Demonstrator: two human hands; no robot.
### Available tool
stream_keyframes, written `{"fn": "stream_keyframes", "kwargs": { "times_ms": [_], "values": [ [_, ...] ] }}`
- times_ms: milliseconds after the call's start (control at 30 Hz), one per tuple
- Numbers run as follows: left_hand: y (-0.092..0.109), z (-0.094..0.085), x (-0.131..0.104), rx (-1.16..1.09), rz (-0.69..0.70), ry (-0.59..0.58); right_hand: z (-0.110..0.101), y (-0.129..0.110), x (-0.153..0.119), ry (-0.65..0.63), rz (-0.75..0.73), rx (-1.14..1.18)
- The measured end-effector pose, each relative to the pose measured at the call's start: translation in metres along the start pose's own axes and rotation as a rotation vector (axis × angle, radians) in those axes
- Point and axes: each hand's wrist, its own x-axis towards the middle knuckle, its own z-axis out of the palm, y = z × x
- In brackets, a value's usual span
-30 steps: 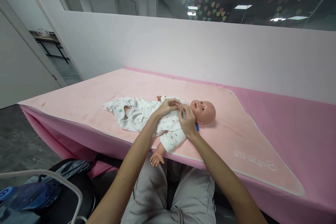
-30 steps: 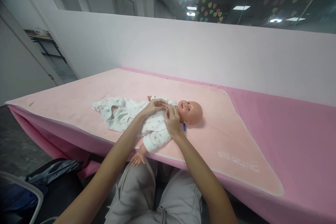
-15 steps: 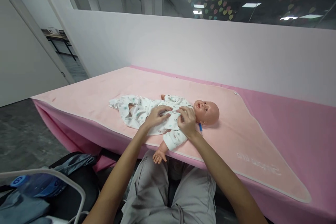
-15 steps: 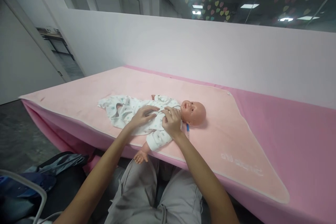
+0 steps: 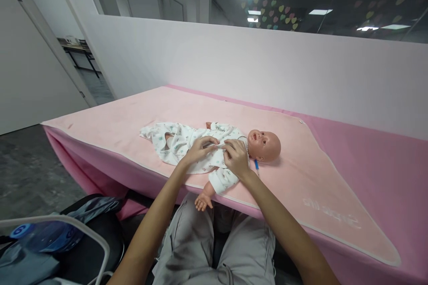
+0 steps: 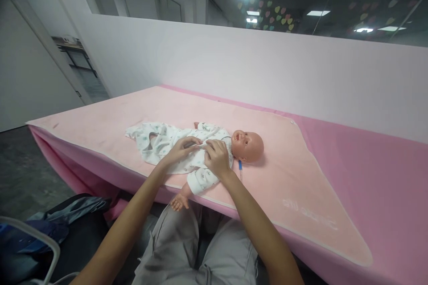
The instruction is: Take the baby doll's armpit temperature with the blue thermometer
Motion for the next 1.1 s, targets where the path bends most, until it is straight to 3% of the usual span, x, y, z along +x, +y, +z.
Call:
{"fn": "stream_keyframes", "kwargs": {
  "times_ms": [167, 433, 700, 1100],
  "values": [
    [-0.0006, 0.0022, 0.0015, 0.034, -0.010, 0.043, -0.0001, -0.0009, 0.0007, -0.030, -0.010, 0.016],
    [-0.0017, 0.0070, 0.0038, 0.296, -0.003, 0.121, -0.0006, -0.0009, 0.0025, -0.051, 0.005, 0.036],
    [0.0027, 0.0035, 0.0024, 0.315, 0.058, 0.030, 0.0012, -0.0009, 0.0016, -0.028, 0.049, 0.019],
    [0.0033, 0.0058, -0.0008, 0.270, 0.053, 0.143, -0.0009, -0.0014, 0.0015, 0.011, -0.071, -0.035]
  ]
}}
